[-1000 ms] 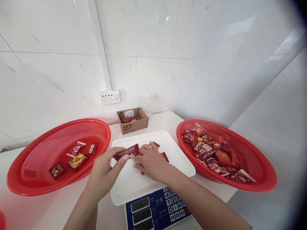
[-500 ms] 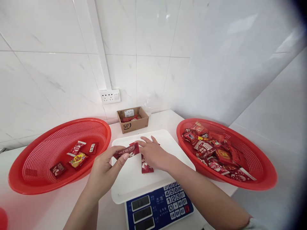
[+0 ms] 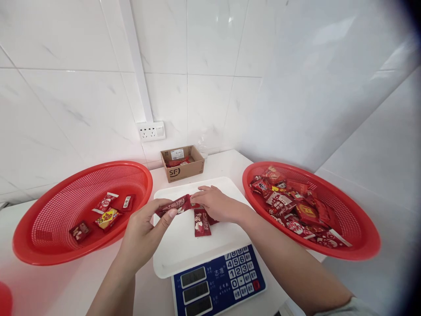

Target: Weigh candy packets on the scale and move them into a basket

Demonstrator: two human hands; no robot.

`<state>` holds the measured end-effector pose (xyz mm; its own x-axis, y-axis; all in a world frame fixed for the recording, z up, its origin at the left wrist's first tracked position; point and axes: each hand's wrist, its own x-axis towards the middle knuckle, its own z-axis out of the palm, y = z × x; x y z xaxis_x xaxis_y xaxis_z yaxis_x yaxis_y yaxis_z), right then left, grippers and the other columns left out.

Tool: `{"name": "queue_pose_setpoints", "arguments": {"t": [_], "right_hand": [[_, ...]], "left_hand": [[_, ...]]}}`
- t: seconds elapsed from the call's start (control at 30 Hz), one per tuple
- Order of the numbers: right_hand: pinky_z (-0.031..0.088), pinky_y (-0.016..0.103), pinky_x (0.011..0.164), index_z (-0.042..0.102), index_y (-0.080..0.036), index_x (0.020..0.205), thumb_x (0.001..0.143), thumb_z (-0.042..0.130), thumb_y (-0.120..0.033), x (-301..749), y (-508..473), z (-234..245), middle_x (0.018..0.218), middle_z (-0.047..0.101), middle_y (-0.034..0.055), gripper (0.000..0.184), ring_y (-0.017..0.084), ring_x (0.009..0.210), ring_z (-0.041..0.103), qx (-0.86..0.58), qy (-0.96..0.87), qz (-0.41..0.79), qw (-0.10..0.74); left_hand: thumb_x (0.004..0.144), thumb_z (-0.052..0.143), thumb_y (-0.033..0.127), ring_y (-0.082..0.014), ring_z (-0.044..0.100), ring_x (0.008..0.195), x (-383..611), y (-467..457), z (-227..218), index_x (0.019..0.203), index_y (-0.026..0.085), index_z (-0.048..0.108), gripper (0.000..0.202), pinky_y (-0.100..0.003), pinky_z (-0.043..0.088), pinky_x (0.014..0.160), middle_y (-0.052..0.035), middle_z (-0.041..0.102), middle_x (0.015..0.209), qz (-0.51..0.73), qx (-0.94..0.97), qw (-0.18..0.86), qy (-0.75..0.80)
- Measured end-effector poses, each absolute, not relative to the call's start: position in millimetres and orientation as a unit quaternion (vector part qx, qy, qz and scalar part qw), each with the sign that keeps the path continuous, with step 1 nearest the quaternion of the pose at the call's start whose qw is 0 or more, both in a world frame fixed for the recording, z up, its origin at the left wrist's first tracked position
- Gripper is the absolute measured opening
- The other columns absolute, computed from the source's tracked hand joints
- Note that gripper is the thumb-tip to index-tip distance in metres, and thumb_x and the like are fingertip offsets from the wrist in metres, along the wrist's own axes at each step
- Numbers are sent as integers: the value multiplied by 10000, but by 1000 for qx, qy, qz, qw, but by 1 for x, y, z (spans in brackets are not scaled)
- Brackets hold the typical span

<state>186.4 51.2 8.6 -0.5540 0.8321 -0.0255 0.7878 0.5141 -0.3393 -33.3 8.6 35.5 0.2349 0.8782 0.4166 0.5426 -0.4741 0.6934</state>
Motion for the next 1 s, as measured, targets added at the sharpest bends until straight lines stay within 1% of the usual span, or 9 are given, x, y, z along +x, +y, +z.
{"name": "queue_pose_setpoints", "arguments": {"t": [0.17, 0.23, 0.43, 0.53, 0.63, 0.73, 0.87, 0.93, 1.0], "right_hand": [[288, 529, 1023, 637, -257, 1143, 753, 382, 35, 187, 48, 10, 1245, 602, -24, 550, 312, 1298, 344, -473, -866, 148, 73], [307, 503, 1026, 637, -251, 1143, 764, 377, 30, 187, 47, 12, 1224, 616, -23, 539, 294, 1290, 363, -475, -864, 149, 81], [340, 412, 1047, 619, -199, 1153, 850, 351, -41, 197, 33, 24, 1165, 643, 40, 435, 200, 1171, 499, -462, -858, 132, 183], [396, 408, 1005, 612, -209, 1156, 879, 387, -125, 207, 18, 28, 1194, 617, 62, 367, 199, 1173, 497, -493, -826, 148, 229], [391, 409, 1012, 596, -238, 1182, 897, 423, -214, 215, -1, 29, 1247, 579, 61, 334, 197, 1181, 494, -529, -782, 198, 265], [365, 423, 1029, 527, -281, 1273, 889, 487, -310, 215, -23, 30, 1307, 540, 49, 387, 211, 1206, 478, -541, -755, 253, 269], [356, 393, 1033, 365, -314, 1395, 783, 640, -442, 204, -51, 30, 1384, 472, 42, 683, 232, 1224, 466, -491, -767, 345, 227], [393, 364, 997, 306, -320, 1421, 790, 639, -417, 198, -62, 30, 1359, 501, 44, 720, 225, 1186, 507, -467, -769, 385, 207], [435, 350, 945, 273, -325, 1433, 850, 565, -349, 194, -70, 31, 1297, 560, 49, 652, 217, 1123, 560, -461, -765, 407, 194]], "left_hand": [[831, 518, 451, -178, 627, 666, -32, 9, 35, 874, 197, 644, 287, -261, 499, 600, -30, 690, 755, 401, 760, 203, 470], [833, 517, 448, -176, 627, 667, -32, 9, 35, 878, 198, 643, 283, -257, 498, 604, -27, 691, 756, 401, 761, 204, 467], [836, 521, 443, -175, 633, 688, -33, 9, 36, 891, 203, 647, 277, -251, 505, 621, -24, 694, 767, 398, 761, 202, 470], [838, 515, 453, -181, 635, 699, -34, 9, 36, 897, 209, 655, 287, -255, 511, 619, -27, 697, 780, 399, 757, 206, 474], [843, 512, 433, -186, 644, 725, -34, 10, 36, 898, 213, 664, 273, -258, 515, 633, -31, 704, 804, 399, 759, 215, 467], [840, 542, 398, -182, 651, 759, -31, 6, 35, 896, 225, 671, 223, -251, 513, 663, -26, 709, 831, 379, 782, 230, 438], [868, 551, 296, -146, 645, 818, -18, -9, 34, 965, 277, 665, 151, -218, 502, 719, -4, 700, 889, 264, 856, 309, 319], [878, 539, 256, -149, 637, 867, -8, -19, 34, 1010, 287, 654, 178, -226, 500, 757, -8, 693, 952, 217, 884, 321, 262], [882, 530, 267, -171, 636, 864, 2, -27, 33, 1006, 259, 653, 174, -253, 507, 762, -28, 694, 965, 199, 903, 301, 233]]}}
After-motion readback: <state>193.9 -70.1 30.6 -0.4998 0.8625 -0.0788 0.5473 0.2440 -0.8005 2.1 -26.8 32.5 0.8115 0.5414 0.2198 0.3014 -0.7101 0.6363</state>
